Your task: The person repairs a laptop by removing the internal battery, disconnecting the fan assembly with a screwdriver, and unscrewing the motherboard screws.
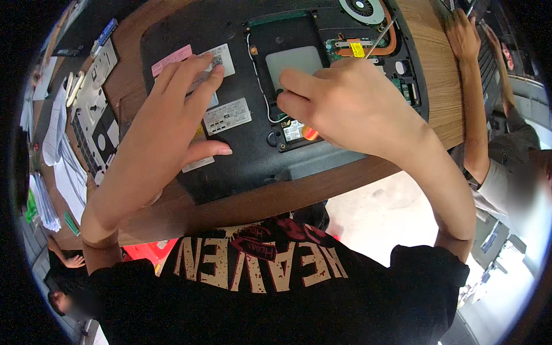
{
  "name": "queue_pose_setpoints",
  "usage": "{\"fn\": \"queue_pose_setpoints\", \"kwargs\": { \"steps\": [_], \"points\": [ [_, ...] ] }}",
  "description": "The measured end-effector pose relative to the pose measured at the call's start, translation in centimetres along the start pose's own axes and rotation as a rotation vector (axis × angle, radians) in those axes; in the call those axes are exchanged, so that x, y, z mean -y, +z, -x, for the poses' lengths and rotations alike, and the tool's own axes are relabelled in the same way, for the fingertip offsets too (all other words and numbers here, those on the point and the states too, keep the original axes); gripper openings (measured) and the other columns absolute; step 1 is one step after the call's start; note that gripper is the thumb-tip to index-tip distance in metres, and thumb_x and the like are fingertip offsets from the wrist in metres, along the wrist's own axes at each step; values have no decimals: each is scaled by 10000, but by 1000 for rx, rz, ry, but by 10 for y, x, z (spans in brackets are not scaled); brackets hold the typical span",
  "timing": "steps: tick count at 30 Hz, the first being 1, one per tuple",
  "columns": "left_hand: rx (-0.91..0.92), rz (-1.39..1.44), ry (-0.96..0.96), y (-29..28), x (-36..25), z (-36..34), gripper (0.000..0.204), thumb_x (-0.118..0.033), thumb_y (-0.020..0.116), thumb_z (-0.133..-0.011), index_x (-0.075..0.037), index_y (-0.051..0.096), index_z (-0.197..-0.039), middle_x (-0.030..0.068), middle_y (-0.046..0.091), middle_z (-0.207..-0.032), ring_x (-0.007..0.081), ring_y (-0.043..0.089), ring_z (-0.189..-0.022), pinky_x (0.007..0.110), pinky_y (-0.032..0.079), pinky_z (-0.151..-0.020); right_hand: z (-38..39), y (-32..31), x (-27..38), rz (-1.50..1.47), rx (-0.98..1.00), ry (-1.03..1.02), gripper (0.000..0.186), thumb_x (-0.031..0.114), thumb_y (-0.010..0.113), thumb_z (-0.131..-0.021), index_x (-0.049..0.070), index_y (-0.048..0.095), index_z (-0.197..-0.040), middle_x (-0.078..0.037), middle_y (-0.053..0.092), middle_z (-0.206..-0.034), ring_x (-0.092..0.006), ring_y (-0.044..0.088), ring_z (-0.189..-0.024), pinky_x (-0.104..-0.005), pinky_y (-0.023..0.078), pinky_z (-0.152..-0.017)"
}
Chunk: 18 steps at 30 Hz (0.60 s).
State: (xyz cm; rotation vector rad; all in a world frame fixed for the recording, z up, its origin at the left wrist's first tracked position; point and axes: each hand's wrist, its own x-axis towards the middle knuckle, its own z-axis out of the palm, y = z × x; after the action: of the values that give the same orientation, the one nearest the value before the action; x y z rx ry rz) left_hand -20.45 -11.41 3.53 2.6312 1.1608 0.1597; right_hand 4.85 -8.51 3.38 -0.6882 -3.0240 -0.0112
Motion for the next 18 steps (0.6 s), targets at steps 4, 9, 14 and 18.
{"fn": "queue_pose_setpoints", "kwargs": {
  "steps": [4,9,14,18],
  "points": [
    [-15,-48,24,2,2,0,791,-239,774,-643,61,433,-1291,202,415,-1311,375,431,-1208,414,398,-1016,-9,-4,-2,18,74,-49,206,127,666,-679,73,582,-859,-35,504,-834,-142,610,-599,-283,489,-542],
    [8,1,11,2,7,1,823,-233,804,-595,74,447,-1270,205,414,-1303,369,427,-1212,412,393,-1025,-18,-10,0,12,151,-60,306,174,714,-654,84,584,-917,-23,511,-880,-148,622,-661,-285,496,-553],
    [-7,83,-7,11,9,2,828,-224,822,-565,80,467,-1249,212,417,-1292,369,420,-1212,409,397,-1017,-11,-16,-2,-77,135,39,322,177,742,-678,82,582,-941,-31,532,-930,-169,628,-679,-308,495,-554],
    [-112,56,-4,24,10,6,837,-217,821,-569,87,458,-1260,221,410,-1305,372,419,-1205,404,397,-1020,13,-41,5,-174,-105,343,218,173,732,-754,52,580,-851,-67,591,-834,-184,571,-594,-313,437,-515]
  ]
}}
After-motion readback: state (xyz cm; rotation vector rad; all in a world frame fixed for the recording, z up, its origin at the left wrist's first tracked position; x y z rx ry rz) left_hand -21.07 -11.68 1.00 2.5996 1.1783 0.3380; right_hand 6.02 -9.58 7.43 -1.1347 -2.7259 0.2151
